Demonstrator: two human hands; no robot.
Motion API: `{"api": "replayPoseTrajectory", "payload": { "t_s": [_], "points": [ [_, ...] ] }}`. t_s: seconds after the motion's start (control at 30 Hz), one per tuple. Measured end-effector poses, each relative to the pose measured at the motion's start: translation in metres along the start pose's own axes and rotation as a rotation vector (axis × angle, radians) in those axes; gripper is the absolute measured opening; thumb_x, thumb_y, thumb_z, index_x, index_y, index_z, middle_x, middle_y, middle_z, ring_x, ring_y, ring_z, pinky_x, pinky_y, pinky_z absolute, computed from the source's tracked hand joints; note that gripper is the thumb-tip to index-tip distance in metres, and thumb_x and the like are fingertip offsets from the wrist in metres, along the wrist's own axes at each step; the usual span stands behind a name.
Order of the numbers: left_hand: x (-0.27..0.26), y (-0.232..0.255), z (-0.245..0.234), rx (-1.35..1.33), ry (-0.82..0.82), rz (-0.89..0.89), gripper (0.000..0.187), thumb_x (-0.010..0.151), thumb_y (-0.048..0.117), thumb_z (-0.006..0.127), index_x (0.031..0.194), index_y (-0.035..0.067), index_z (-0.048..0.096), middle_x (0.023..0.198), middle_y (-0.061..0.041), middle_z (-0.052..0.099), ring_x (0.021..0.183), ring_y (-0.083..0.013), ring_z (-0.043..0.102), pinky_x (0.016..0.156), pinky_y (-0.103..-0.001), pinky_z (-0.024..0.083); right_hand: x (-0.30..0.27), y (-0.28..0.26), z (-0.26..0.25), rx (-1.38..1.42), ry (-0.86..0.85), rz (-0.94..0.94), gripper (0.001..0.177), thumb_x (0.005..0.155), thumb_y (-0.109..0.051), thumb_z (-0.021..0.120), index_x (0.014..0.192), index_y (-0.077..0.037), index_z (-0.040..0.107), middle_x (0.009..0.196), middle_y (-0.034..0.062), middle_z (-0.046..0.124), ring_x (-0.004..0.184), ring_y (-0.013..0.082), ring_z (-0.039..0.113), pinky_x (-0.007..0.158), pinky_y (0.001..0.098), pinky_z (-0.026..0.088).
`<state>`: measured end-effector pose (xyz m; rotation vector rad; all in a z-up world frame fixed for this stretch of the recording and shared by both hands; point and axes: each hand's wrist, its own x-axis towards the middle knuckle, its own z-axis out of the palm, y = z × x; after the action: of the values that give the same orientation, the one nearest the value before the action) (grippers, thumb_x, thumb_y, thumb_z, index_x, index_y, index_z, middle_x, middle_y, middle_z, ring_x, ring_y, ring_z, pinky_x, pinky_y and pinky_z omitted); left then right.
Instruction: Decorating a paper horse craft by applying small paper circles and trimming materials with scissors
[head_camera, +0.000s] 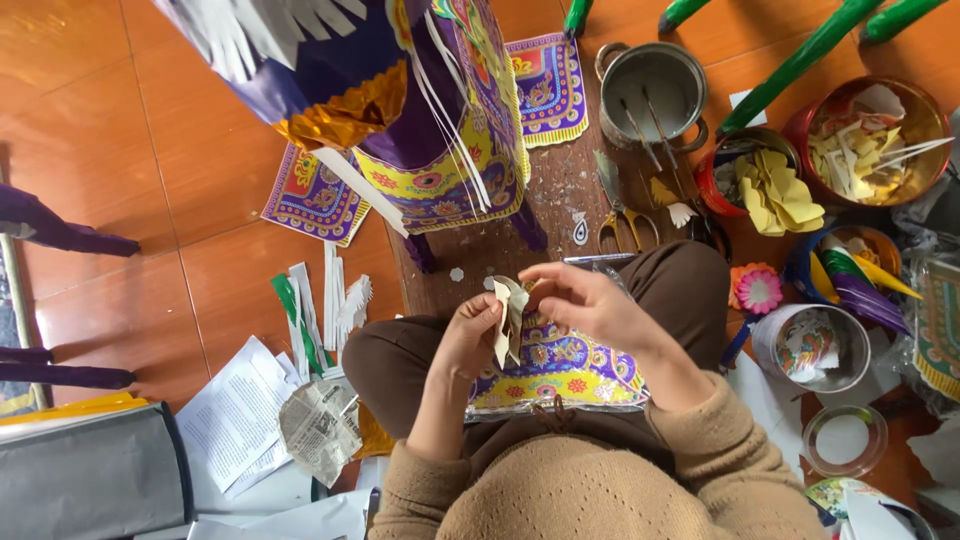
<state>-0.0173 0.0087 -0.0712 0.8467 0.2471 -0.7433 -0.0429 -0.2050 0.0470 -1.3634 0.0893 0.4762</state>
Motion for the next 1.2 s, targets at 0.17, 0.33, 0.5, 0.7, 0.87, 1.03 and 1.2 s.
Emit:
{"api": "replayPoseTrajectory", "payload": {
  "t_s": [0.17,0.33,0.5,0.7,0.87,1.03,1.2],
  "points": [
    [0.011,-0.023,-0.016,-0.085,-0.009,-0.009,0.015,0.091,0.013,0.066,0.081,0.005,0.060,0.064,-0.007,0.064,0.059,-0.0187,0.069,0.057,-0.024,0.056,0.008,0.037,0.013,0.063,0.036,-0.023,0.044,0.086,-0.001,0.067,0.127,-0.005,0.052,0.096,0.0118,0.063,0.086,0.0183,0.061,0.072,0.0275,0.052],
    [0.004,-0.021,-0.012,-0.135,-0.028,0.010,0.014,0.092,0.012,0.064,0.081,0.005,0.059,0.072,-0.010,0.069,0.067,-0.0195,0.071,0.067,-0.025,0.056,0.015,0.060,0.017,0.168,0.078,-0.092,0.049,0.082,-0.001,0.075,0.123,-0.007,0.049,0.095,0.0107,0.062,0.086,0.0148,0.063,0.073,0.0247,0.053],
    [0.000,-0.019,-0.001,-0.174,-0.032,0.007,0.014,0.092,0.015,0.065,0.082,0.008,0.057,0.080,-0.009,0.072,0.074,-0.0183,0.072,0.071,-0.025,0.056,0.015,0.051,0.022,0.202,0.083,-0.113,0.045,0.083,-0.003,0.075,0.121,-0.007,0.050,0.091,0.0098,0.063,0.080,0.0123,0.062,0.064,0.0214,0.051],
    [-0.002,-0.013,0.014,-0.106,0.043,0.052,0.015,0.092,0.018,0.066,0.083,0.006,0.062,0.076,-0.012,0.072,0.071,-0.0217,0.073,0.068,-0.030,0.059,0.014,0.053,0.023,0.243,0.175,-0.106,0.044,0.081,0.001,0.073,0.120,-0.007,0.054,0.088,0.0074,0.061,0.076,0.0119,0.060,0.058,0.0201,0.051],
    [-0.002,-0.008,0.005,0.217,0.121,0.186,0.015,0.091,0.014,0.069,0.083,0.001,0.066,0.068,-0.009,0.068,0.063,-0.0172,0.069,0.060,-0.029,0.058,0.011,0.044,0.027,0.108,0.305,-0.143,0.055,0.076,0.010,0.066,0.126,-0.009,0.053,0.090,0.0067,0.060,0.078,0.0119,0.060,0.063,0.0215,0.051],
    [-0.014,0.008,0.021,0.331,0.149,0.226,0.014,0.087,0.011,0.073,0.080,0.000,0.069,0.062,-0.008,0.064,0.058,-0.0138,0.065,0.055,-0.027,0.056,0.010,0.045,0.025,-0.053,0.366,-0.179,0.058,0.073,0.011,0.063,0.127,-0.009,0.055,0.085,0.0077,0.061,0.075,0.0129,0.058,0.064,0.0228,0.050],
    [-0.012,0.007,0.022,0.334,0.160,0.227,0.015,0.087,0.011,0.073,0.080,-0.001,0.069,0.061,-0.007,0.063,0.056,-0.0132,0.064,0.053,-0.026,0.055,0.008,0.050,0.024,-0.231,0.386,-0.234,0.061,0.069,0.010,0.061,0.126,-0.010,0.057,0.085,0.0097,0.066,0.071,0.0150,0.062,0.065,0.0267,0.054]
  ]
}}
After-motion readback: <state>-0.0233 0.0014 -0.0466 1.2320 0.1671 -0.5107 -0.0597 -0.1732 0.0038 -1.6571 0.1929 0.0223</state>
